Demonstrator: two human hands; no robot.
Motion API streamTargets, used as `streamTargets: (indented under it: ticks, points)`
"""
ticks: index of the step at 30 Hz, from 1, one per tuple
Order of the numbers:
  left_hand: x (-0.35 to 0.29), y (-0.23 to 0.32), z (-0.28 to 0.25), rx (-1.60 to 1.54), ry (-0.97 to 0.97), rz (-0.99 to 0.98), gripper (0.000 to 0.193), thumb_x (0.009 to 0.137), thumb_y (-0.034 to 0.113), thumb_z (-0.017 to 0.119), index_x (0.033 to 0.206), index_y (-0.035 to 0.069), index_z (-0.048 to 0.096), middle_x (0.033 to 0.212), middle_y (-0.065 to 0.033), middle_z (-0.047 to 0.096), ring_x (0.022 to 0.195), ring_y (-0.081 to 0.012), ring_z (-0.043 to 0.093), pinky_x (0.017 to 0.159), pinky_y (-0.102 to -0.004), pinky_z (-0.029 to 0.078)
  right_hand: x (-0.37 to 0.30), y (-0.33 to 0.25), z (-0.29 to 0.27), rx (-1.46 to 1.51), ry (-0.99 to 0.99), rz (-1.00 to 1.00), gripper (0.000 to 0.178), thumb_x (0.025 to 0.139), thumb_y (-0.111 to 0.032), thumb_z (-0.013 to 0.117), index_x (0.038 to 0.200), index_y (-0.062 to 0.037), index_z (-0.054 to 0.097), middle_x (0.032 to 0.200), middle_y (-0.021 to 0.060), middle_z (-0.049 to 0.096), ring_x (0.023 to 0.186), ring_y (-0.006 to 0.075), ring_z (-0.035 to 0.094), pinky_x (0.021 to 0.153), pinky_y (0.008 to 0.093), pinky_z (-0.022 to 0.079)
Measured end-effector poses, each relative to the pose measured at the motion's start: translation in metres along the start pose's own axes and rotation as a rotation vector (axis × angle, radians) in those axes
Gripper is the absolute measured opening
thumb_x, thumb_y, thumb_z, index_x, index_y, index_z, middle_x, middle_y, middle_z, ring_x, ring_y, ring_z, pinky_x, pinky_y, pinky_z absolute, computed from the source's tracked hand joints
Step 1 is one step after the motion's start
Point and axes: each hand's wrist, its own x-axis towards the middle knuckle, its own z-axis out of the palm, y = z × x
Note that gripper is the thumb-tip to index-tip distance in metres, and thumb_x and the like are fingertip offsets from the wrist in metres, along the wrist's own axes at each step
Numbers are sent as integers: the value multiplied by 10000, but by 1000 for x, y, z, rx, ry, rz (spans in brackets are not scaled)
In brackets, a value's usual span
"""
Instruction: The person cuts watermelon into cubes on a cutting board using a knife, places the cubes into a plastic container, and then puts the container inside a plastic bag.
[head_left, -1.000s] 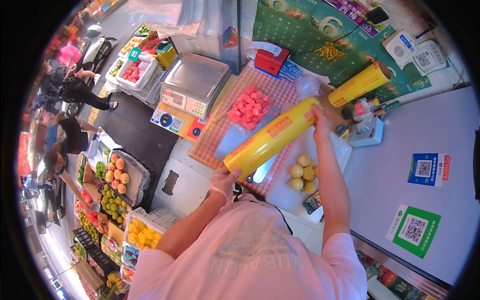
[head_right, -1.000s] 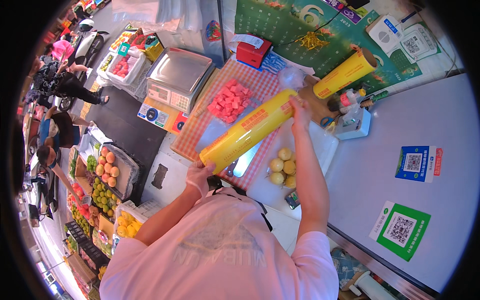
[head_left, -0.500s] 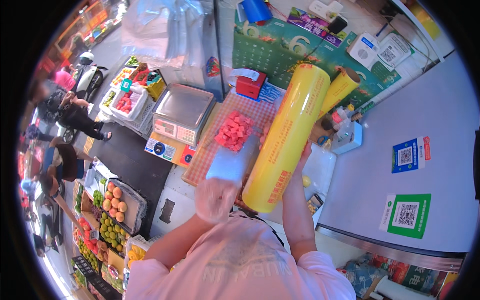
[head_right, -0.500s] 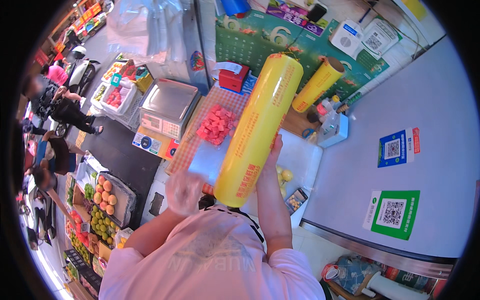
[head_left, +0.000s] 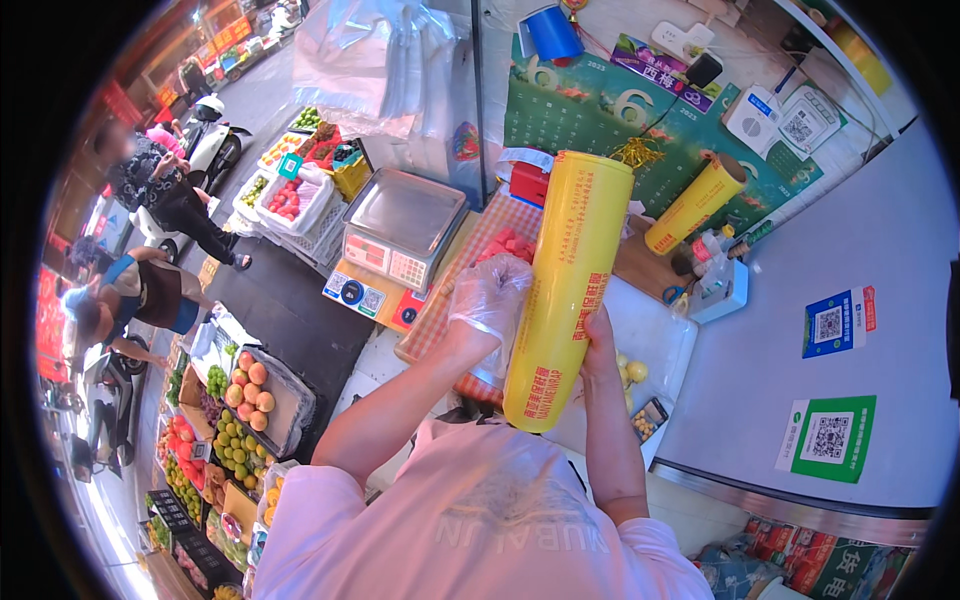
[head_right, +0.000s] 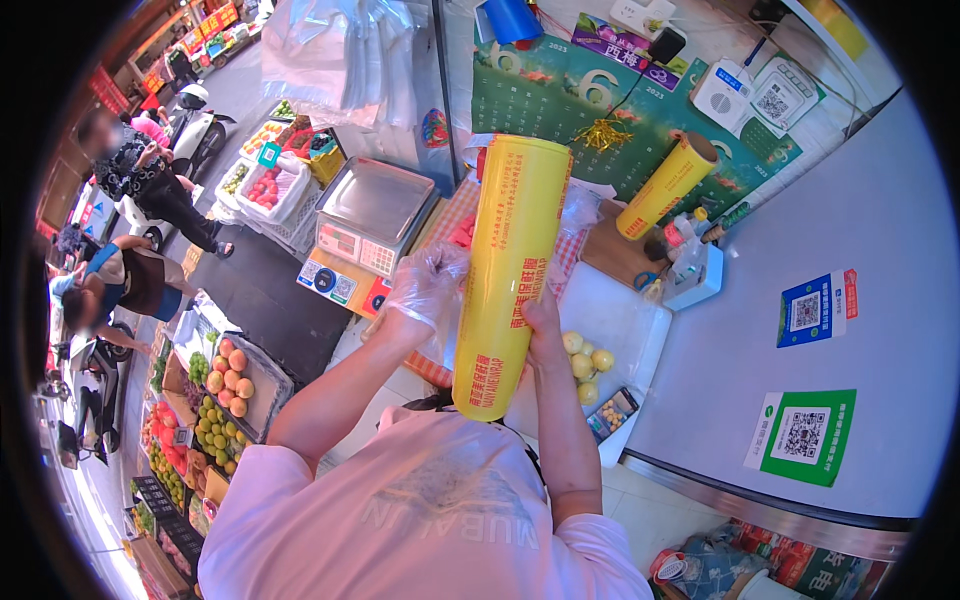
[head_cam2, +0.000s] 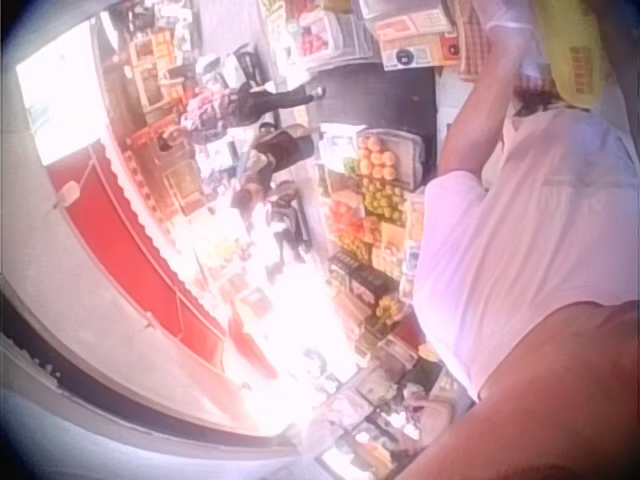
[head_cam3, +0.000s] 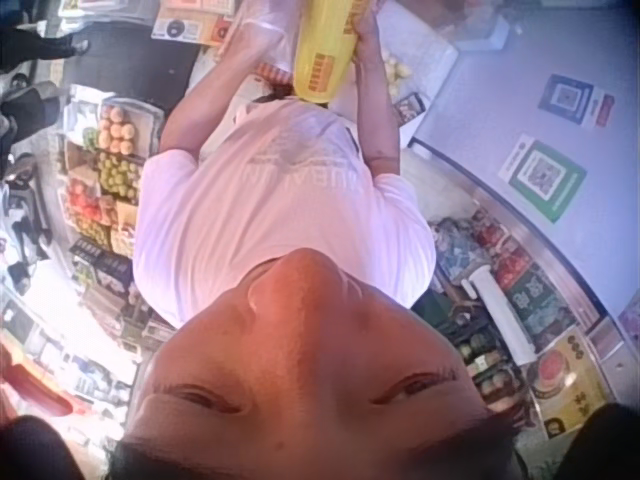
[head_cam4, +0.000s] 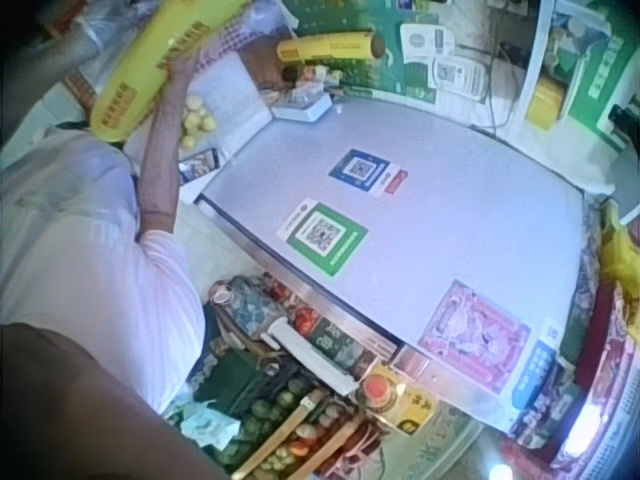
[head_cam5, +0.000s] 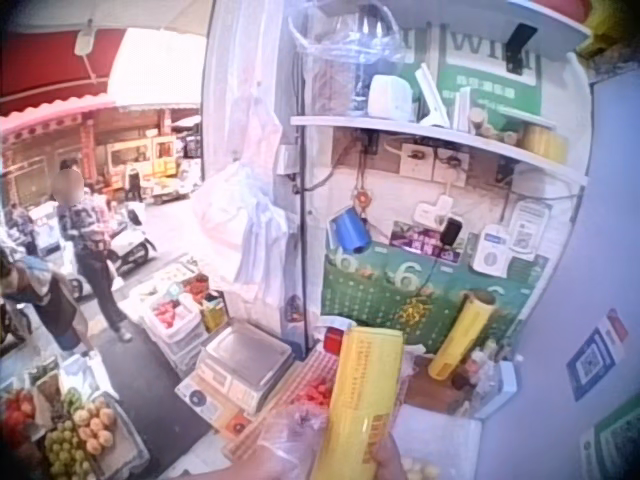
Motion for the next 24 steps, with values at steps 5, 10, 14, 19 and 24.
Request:
streamTargets:
  ticks: [5, 10, 14, 19, 24]
  points:
    - [-3, -5, 8, 35, 49, 110, 82, 908, 56, 556, 882, -16, 584, 718, -108, 597, 668, -188, 594, 635, -331, 477, -4, -2, -1, 14, -3, 8, 783, 814, -427, 731, 1381, -10, 385, 1243, 106, 582, 1067, 190, 625, 869, 331, 543]
    - [-8, 3, 4, -105, 38, 97, 150, 991, 100, 493, 876, 5, 503, 744, -57, 529, 680, -145, 512, 628, -299, 453, -8, -4, 1, 91, 27, 44, 763, 819, -434, 729, 1364, -4, 411, 1227, 101, 602, 1055, 192, 635, 871, 328, 543]
    - [-3, -36, 11, -493, 167, -70, 121, 977, 76, 484, 876, 42, 542, 716, -49, 555, 630, -140, 546, 572, -297, 447, -9, 4, 2, 139, -1, 85, 717, 843, -450, 696, 1347, -5, 447, 1212, 104, 620, 1035, 198, 648, 870, 331, 545]
    - [-6, -36, 28, -914, 267, -330, 139, 1005, 114, 472, 883, 90, 533, 725, 11, 494, 628, -96, 473, 553, -252, 402, -10, 26, -12, 277, 65, 168, 600, 913, -445, 604, 1316, -13, 497, 1178, 127, 641, 1015, 214, 658, 850, 345, 557]
    - [-3, -26, 24, -932, 383, -295, 113, 1025, 134, 452, 938, 98, 515, 764, 30, 452, 649, -68, 426, 563, -232, 378, -5, 11, 24, 632, -151, 177, 544, 935, -419, 575, 1292, -12, 521, 1188, 165, 633, 1001, 271, 662, 818, 385, 569]
